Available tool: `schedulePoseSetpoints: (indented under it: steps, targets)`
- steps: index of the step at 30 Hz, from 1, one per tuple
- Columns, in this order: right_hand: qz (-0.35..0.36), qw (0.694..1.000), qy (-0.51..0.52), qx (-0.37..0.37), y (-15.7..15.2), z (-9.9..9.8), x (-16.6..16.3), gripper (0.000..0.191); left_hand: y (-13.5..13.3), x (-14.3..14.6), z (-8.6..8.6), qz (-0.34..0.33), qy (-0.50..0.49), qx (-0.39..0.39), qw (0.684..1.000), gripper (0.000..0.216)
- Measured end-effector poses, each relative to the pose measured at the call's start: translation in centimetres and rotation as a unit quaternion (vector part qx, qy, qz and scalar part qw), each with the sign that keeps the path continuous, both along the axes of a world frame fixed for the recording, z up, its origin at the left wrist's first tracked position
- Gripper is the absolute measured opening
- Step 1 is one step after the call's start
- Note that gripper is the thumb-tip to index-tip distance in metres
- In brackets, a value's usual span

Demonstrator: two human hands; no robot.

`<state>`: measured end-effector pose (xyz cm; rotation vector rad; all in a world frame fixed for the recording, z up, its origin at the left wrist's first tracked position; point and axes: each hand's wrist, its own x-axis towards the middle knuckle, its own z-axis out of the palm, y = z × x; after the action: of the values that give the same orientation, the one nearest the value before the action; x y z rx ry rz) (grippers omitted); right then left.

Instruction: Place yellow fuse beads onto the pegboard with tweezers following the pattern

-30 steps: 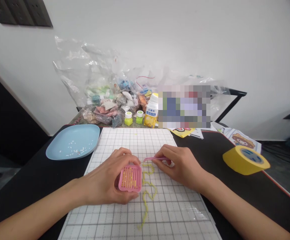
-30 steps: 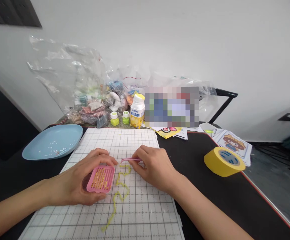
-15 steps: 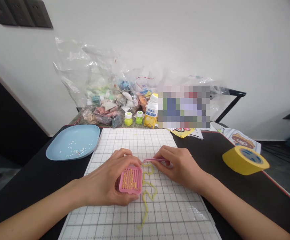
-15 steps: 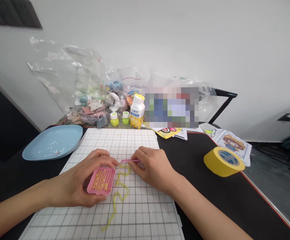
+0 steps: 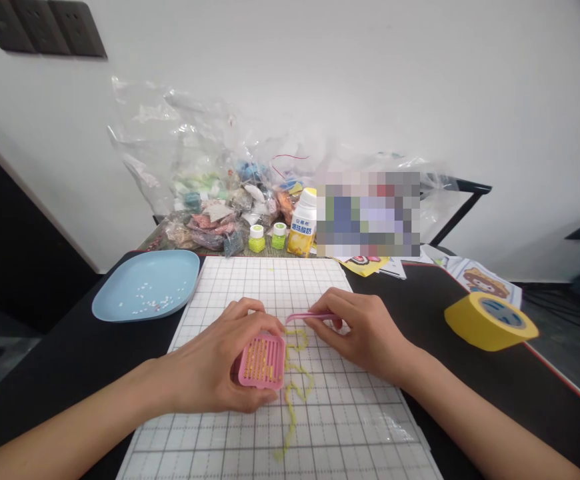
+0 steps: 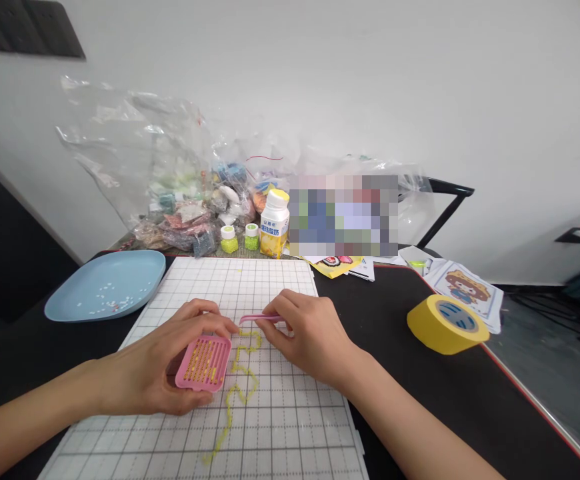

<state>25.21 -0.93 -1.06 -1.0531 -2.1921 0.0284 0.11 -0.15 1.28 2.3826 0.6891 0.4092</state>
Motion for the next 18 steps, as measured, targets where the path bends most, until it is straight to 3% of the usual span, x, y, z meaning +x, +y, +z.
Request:
schedulePoseSetpoints:
  steps: [7, 12, 18]
  targets:
    - [0.046, 0.996, 0.06, 0.046, -0.7, 0.4, -0.9, 0.015, 0.0, -0.1, -0.2, 0.003, -0.029, -0.002, 1.0, 0.05]
    - [0.096, 0.994, 0.039, 0.037, -1.2, 0.5, -1.4, 0.01, 0.0, 0.0, -0.4, 0.021, -0.035, 0.021, 0.999, 0.046]
    - [0.102, 0.994, 0.015, 0.024, -1.2, 0.5, -1.5, 0.013, -0.2, 0.2, -0.1, 0.031, -0.026, 0.048, 0.998, 0.041]
